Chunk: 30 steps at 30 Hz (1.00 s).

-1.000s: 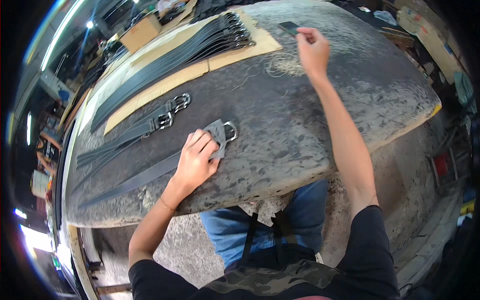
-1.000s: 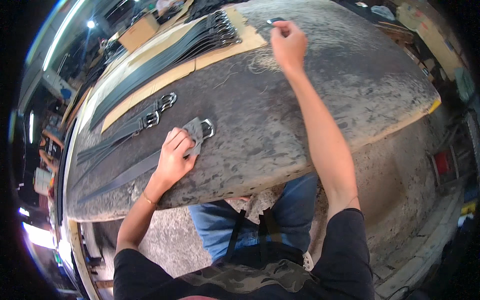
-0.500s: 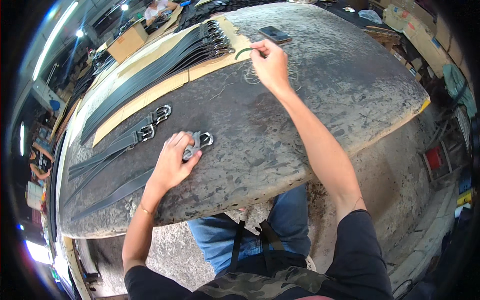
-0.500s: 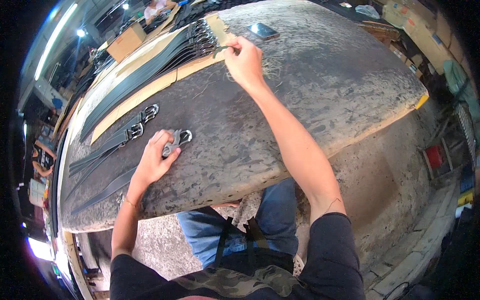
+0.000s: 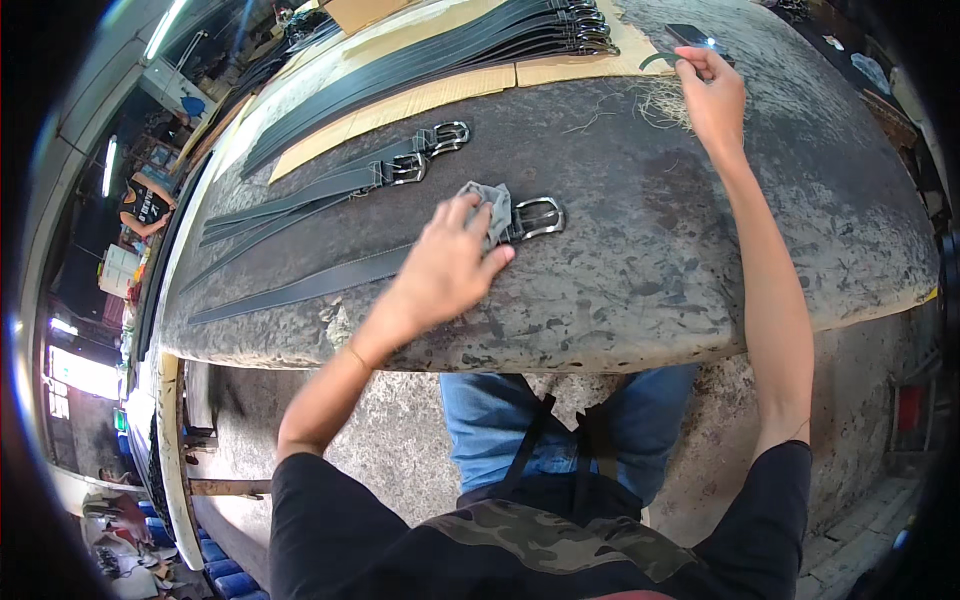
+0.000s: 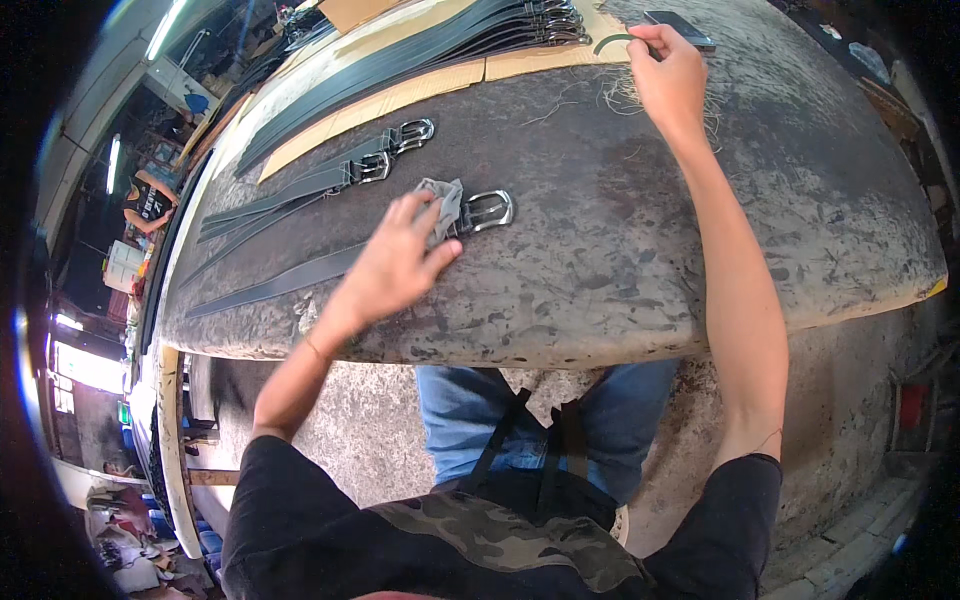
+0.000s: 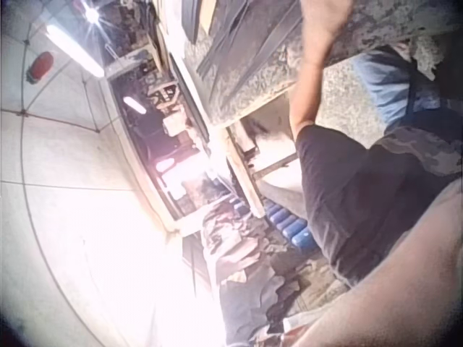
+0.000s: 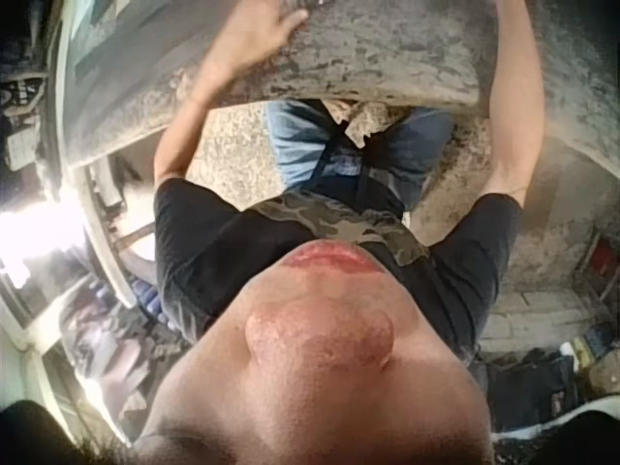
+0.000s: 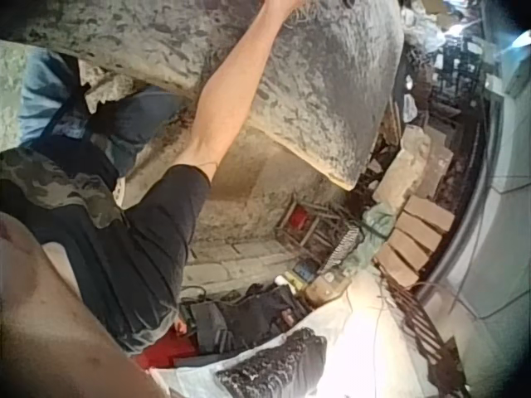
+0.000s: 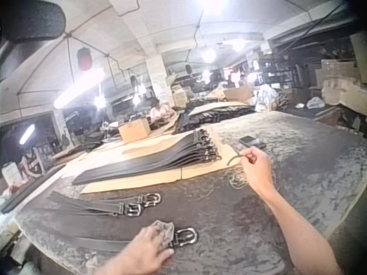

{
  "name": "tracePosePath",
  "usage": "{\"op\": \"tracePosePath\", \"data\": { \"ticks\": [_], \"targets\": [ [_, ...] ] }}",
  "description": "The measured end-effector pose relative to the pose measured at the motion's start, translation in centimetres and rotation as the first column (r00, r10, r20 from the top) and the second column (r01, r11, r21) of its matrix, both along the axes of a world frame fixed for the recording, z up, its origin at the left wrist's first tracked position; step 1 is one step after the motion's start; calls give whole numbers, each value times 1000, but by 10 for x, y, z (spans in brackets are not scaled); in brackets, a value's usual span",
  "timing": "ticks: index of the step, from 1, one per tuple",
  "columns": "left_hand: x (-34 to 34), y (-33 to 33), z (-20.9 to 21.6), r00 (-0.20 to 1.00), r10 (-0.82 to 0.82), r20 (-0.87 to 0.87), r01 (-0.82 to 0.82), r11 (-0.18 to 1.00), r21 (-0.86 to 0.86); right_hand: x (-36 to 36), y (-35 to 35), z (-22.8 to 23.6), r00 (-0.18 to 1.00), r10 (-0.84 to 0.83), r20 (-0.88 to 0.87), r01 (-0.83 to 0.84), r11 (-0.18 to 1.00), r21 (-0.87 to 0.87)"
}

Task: Assembling leather belts by attaching buckles and loops and wiping them down.

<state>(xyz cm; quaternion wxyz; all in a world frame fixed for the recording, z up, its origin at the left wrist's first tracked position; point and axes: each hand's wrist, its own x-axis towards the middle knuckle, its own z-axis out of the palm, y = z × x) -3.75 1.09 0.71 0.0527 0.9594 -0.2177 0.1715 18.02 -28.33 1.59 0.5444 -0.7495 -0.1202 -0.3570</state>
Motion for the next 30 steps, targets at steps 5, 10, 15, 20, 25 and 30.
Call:
{"op": "tracePosePath", "data": {
  "ticks": [5, 10, 15, 20, 25, 30],
  "targets": [
    [-23, -17, -3, 986, 46, 161, -52, 998, 38, -3, 0, 0, 999, -19, -45, 18, 1000, -26],
    [-17, 7, 13, 978, -166, -127, 121, 944, -306, -3, 2, -2, 997, -38, -62, 37, 999, -13],
    [-11, 25, 29, 942, 328, -70, -293, 703, -648, 0, -1, -1, 998, -5, -55, 5, 1000, 8],
    [-14, -12, 16, 992, -125, 14, 125, 978, -169, 3, -2, -6, 997, -9, -76, 10, 1000, 8],
    [-16, -29, 8, 996, -70, -56, 73, 996, 45, -2, 0, -3, 998, -32, -45, 32, 999, -6],
    [-18, -34, 3, 996, -35, 78, 31, 998, 55, -3, 0, 0, 997, -15, -79, 17, 1000, 19]
  ]
}}
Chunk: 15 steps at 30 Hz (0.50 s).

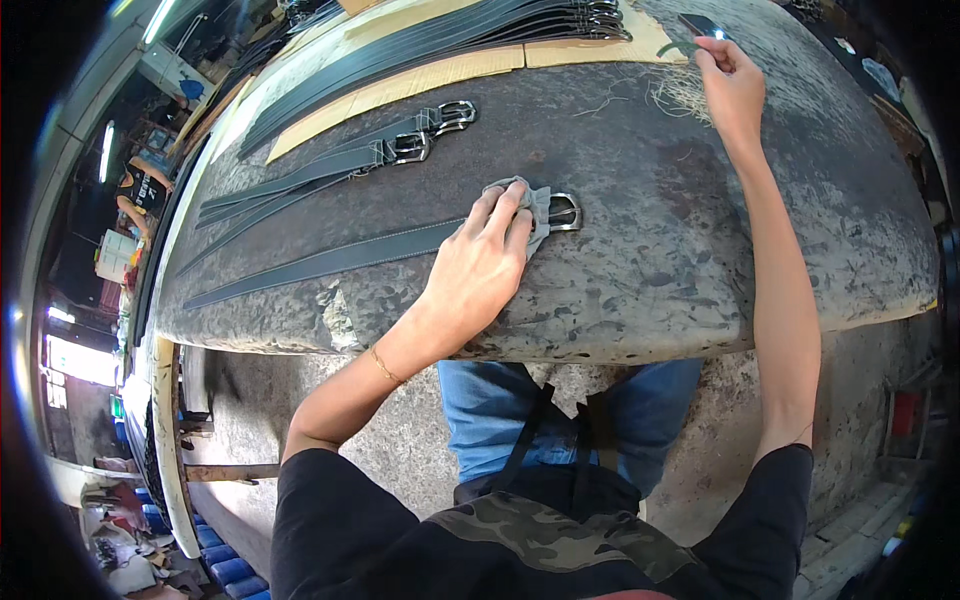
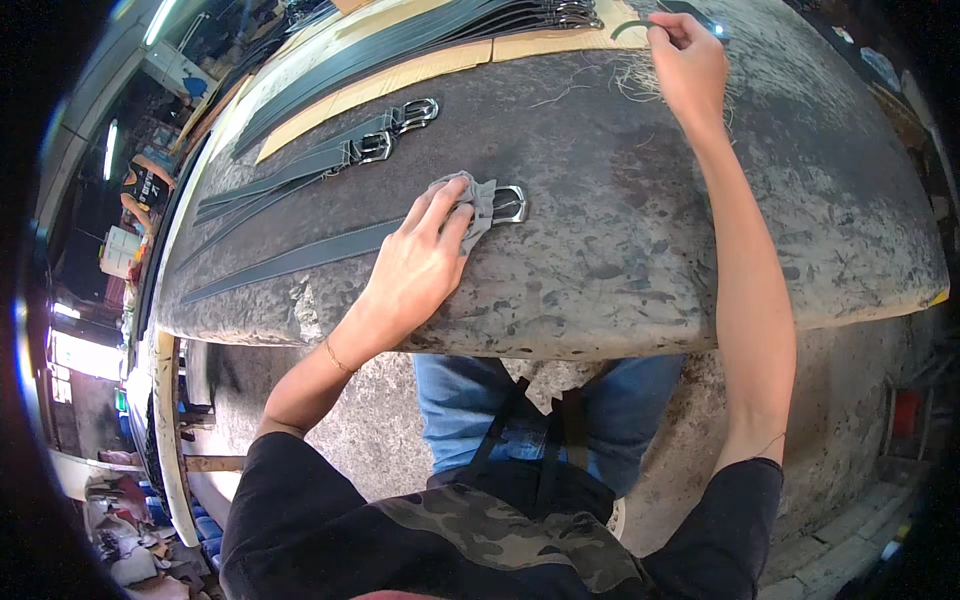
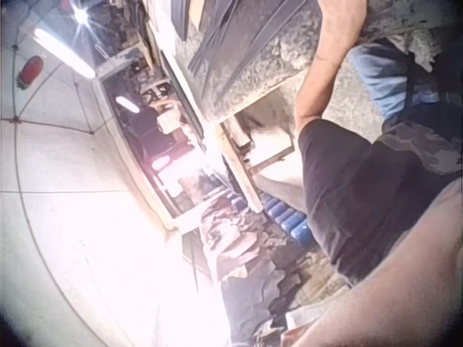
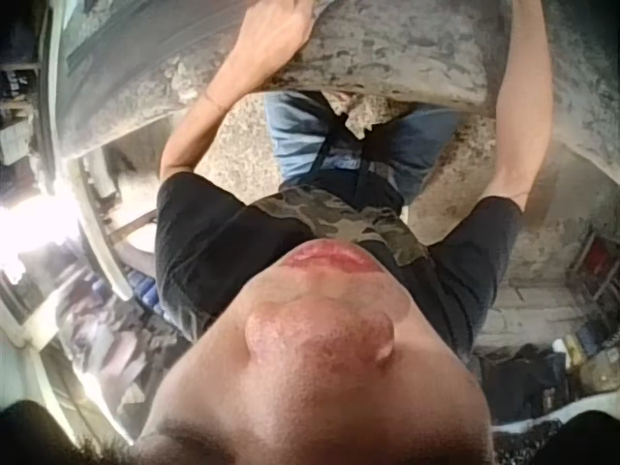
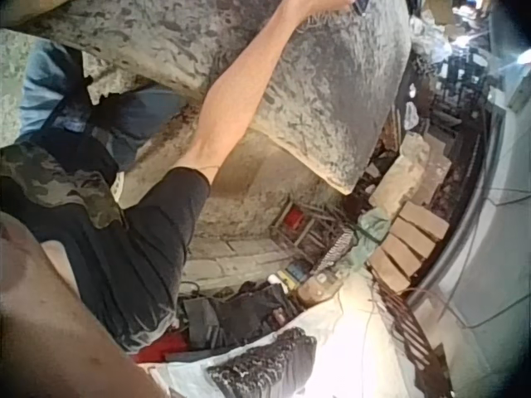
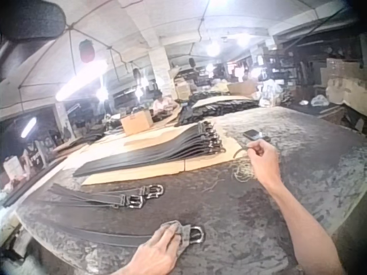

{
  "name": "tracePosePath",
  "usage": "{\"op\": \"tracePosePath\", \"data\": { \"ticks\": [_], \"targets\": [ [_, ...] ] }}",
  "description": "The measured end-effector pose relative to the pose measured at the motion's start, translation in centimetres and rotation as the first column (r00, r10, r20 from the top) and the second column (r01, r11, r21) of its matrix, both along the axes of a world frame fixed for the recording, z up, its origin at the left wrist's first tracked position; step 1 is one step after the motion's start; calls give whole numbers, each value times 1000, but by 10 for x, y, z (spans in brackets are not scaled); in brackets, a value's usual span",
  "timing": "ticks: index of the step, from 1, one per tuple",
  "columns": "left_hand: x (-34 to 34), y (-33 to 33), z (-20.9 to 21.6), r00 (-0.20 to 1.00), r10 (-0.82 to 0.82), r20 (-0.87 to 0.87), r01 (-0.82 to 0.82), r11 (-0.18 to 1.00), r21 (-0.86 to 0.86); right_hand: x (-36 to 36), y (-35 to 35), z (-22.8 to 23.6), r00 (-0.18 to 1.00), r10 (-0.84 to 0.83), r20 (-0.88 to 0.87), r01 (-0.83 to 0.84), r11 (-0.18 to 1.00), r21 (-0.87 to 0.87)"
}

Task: Assembling leather belts by attaching buckles and loops and wiping them down.

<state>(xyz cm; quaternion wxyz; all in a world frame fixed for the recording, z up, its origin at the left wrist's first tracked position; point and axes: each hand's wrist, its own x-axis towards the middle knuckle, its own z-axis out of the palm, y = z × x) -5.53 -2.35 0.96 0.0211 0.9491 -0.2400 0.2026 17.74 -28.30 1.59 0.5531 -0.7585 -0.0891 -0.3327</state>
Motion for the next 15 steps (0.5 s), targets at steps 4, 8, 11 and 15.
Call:
{"op": "tracePosePath", "data": {
  "ticks": [4, 8, 11, 15],
  "targets": [
    [0, 2, 4, 998, -56, -34, 53, 997, -63, 0, -1, 0, 997, 17, 77, -16, 1000, -2],
    [5, 19, 5, 924, -278, -262, 134, 878, -460, 3, 0, -2, 999, -3, 53, 4, 1000, -21],
    [5, 39, 17, 975, -169, -146, 48, 795, -604, 3, 1, -2, 999, -7, 49, 7, 1000, -18],
    [-8, 73, 47, 960, 270, -72, -272, 844, -461, 6, -3, -1, 998, 6, 55, -3, 998, -62]
  ]
}}
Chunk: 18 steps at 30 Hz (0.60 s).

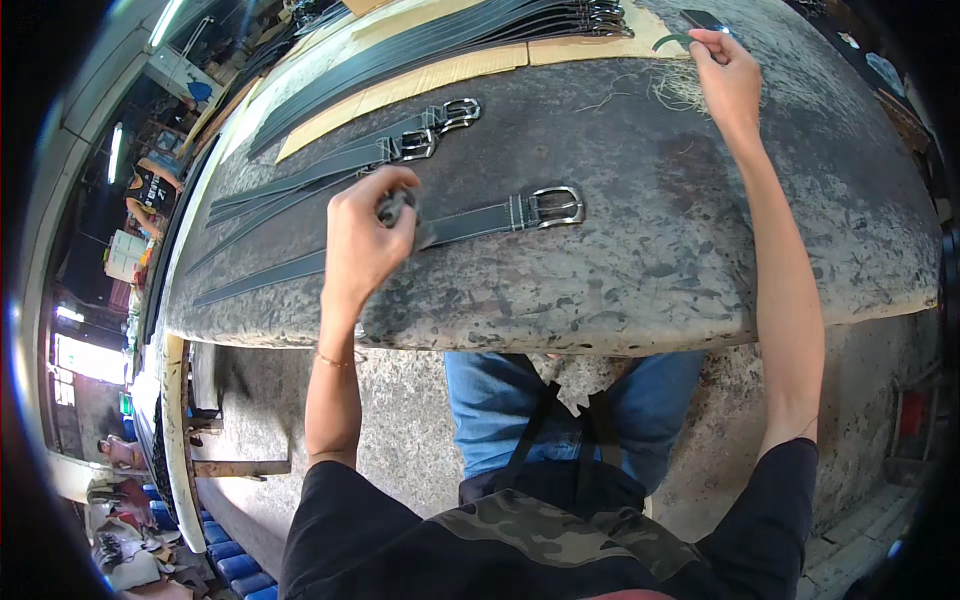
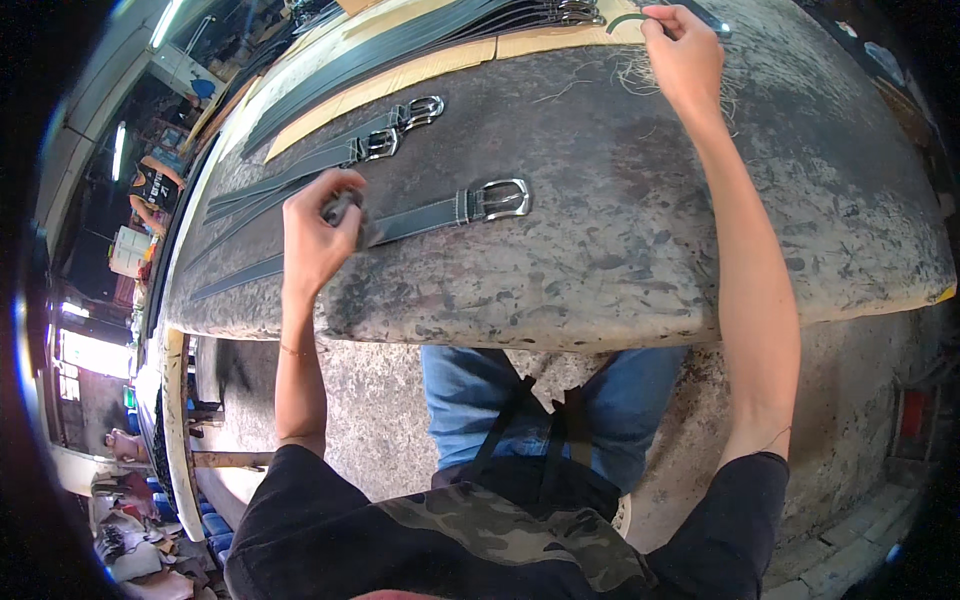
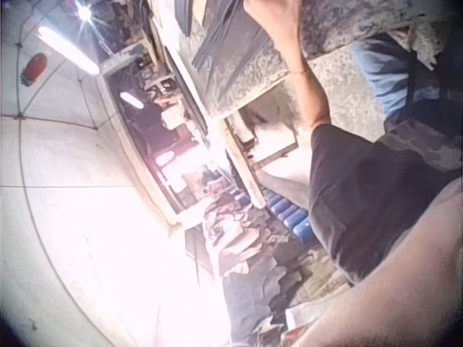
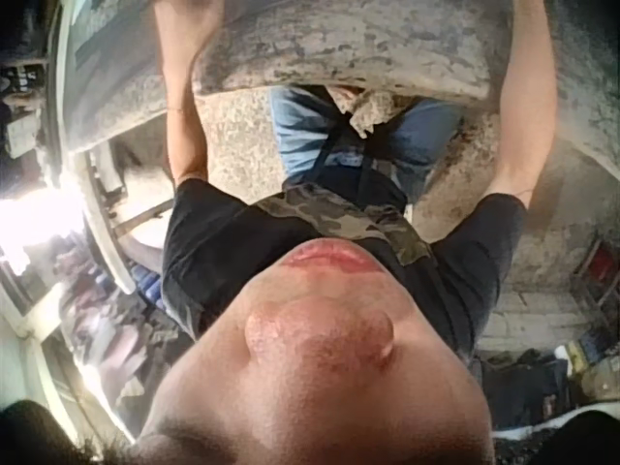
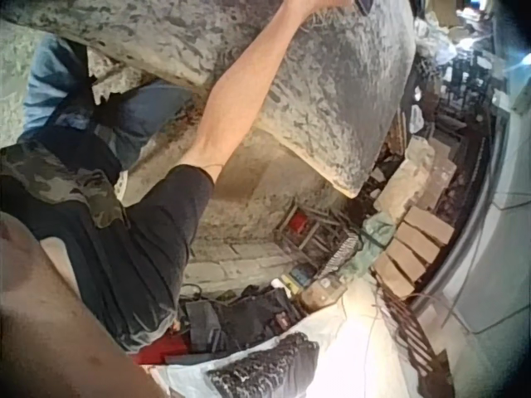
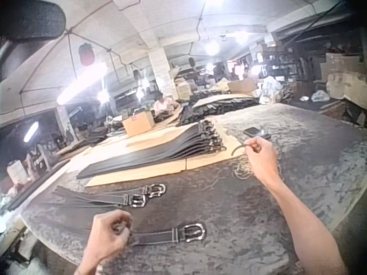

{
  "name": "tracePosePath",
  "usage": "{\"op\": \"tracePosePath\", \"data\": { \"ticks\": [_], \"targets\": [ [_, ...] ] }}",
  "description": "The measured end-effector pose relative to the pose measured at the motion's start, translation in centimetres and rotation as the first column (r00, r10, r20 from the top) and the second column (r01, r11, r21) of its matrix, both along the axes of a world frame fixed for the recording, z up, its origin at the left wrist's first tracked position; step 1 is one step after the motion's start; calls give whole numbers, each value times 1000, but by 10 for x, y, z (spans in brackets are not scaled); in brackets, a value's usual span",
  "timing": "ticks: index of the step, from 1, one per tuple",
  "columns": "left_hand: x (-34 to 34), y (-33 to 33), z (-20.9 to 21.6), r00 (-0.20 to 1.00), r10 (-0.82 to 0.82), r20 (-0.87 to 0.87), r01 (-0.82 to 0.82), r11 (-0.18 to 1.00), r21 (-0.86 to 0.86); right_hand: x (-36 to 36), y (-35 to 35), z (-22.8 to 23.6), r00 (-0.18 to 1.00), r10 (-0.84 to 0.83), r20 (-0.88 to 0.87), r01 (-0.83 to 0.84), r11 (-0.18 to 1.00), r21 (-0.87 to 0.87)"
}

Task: Assembling leather belts by attaching buckles and loops and wiping them down.

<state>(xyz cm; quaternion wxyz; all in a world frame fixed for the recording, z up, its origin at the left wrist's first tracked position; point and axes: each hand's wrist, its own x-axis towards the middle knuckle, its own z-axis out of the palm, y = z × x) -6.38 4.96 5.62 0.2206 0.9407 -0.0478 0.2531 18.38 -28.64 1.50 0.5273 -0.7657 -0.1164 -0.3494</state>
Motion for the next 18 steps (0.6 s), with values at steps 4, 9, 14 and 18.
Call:
{"op": "tracePosePath", "data": {
  "ticks": [4, 9, 14, 18],
  "targets": [
    [-10, -12, 7, 962, -146, -232, 210, 937, 279, -4, 2, 2, 999, -28, 16, 29, 998, -64],
    [9, -14, -14, 934, -256, -250, 337, 863, 376, -15, 14, 4, 1000, 12, -22, -12, 1000, -13],
    [23, -11, 7, 884, -337, -323, 455, 777, 434, -19, 13, 5, 998, -21, -63, 19, 999, -27],
    [60, 3, -13, 779, -496, -383, 587, 793, 166, -21, 13, 12, 954, 237, -183, -198, 958, 206]
  ]
}}
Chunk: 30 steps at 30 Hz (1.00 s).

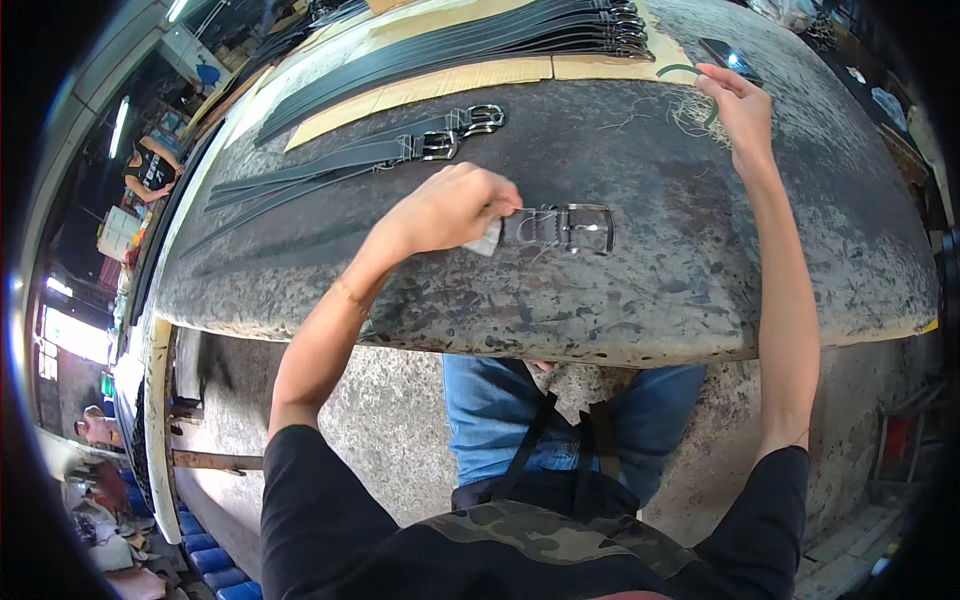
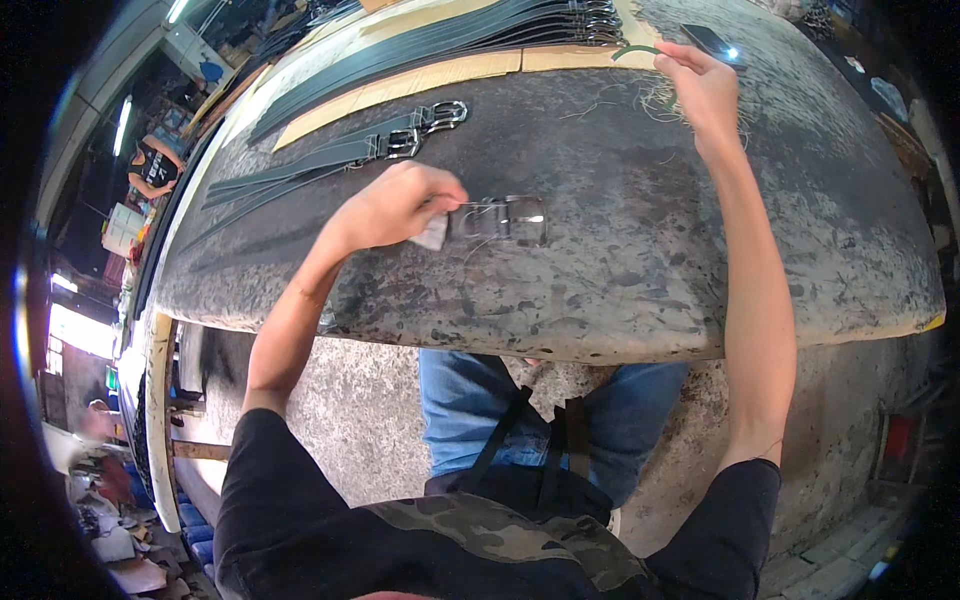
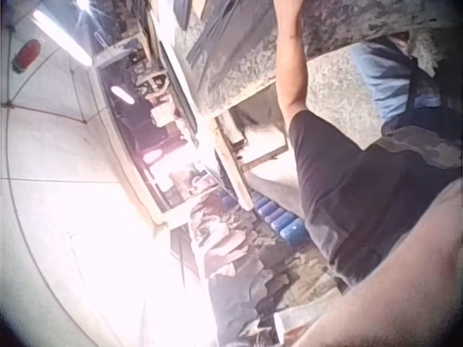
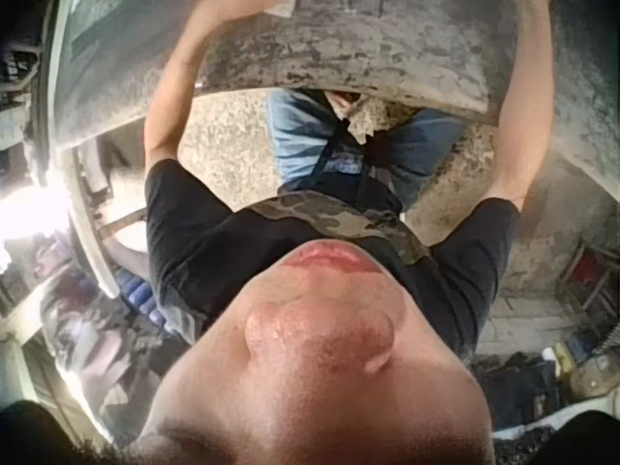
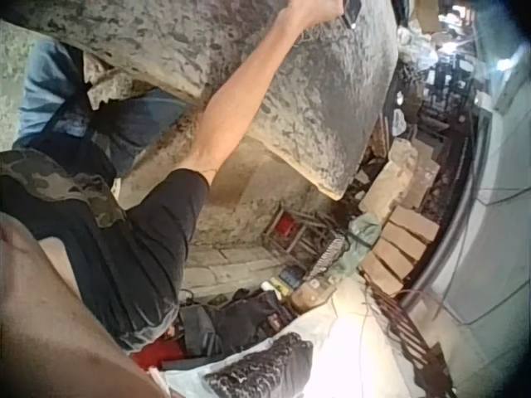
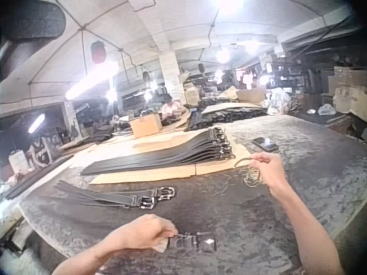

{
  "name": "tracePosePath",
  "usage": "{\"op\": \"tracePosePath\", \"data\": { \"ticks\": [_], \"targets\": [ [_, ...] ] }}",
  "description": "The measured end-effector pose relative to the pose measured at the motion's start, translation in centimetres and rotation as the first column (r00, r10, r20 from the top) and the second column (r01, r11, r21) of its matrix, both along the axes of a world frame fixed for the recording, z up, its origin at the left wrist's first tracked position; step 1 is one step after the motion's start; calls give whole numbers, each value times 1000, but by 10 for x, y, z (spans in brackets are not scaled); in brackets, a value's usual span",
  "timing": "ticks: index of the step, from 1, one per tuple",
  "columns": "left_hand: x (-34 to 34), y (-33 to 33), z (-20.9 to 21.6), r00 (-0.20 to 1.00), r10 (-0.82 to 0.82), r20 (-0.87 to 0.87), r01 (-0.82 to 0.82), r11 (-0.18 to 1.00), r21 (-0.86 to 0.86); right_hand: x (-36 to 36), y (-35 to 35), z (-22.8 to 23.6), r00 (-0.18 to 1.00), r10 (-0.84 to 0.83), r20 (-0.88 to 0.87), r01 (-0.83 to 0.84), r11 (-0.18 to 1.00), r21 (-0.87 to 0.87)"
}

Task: Assembling leather belts by attaching buckles and loops and wiping them down.

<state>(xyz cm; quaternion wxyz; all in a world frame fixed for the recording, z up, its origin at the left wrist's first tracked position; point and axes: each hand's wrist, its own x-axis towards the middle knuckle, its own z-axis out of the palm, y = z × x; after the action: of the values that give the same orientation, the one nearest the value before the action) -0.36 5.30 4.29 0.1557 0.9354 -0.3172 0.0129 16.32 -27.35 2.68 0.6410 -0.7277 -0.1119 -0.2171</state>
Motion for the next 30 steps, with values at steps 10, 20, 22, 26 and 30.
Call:
{"op": "tracePosePath", "data": {
  "ticks": [10, 20, 22, 26, 30],
  "targets": [
    [-5, -25, -19, 973, 207, -107, -230, 923, -308, -13, 19, -3, 875, 427, -228, -334, 873, 356],
    [3, -24, -36, 974, 204, 102, -166, 941, -296, -49, 65, -18, 763, 556, -331, -386, 801, 457],
    [-2, -25, -44, 939, 185, 288, -97, 951, -293, -59, 72, -18, 743, 561, -364, -395, 807, 439],
    [0, -24, -49, 908, 116, 402, 18, 949, -316, -78, 86, -23, 704, 591, -392, -444, 799, 406],
    [0, -22, -48, 912, 59, 405, 69, 953, -295, -88, 92, -31, 744, 564, -359, -519, 825, 222]
  ]
}}
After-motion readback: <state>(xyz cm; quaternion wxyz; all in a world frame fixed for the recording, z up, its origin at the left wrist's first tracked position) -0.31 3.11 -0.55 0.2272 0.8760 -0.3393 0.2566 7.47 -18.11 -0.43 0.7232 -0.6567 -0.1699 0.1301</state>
